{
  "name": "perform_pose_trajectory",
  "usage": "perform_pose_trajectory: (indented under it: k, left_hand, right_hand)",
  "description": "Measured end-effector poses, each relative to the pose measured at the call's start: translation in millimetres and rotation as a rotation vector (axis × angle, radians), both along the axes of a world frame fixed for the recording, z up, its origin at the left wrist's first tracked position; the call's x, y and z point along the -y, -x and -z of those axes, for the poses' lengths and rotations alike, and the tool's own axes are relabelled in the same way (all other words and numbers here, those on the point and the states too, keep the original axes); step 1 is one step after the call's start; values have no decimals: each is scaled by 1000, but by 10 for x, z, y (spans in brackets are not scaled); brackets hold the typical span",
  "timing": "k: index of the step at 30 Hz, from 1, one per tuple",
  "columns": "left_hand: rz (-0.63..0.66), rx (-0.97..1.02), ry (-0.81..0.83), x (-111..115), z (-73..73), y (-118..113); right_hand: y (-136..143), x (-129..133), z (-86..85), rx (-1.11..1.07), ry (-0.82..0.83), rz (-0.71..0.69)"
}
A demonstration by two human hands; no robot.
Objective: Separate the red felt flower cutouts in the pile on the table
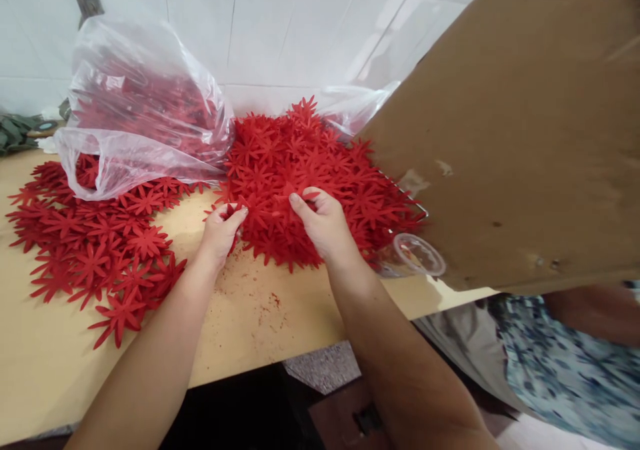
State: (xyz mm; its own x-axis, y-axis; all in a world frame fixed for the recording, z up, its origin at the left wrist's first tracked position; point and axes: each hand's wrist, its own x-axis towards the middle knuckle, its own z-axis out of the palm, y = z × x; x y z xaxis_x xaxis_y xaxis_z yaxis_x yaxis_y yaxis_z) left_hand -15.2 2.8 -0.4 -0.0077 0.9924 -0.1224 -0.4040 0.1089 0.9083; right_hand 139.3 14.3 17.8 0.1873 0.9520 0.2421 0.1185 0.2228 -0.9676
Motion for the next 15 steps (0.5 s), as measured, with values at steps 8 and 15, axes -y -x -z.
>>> perform_pose_trajectory:
  k: [8,15]
  left_hand:
    - [81,124,-98,53,-42,-55]
    - [32,43,-90,11,35,-40]
  right_hand:
    - [109,21,69,-10,89,-174]
    - [246,38,77,157,-43,-158]
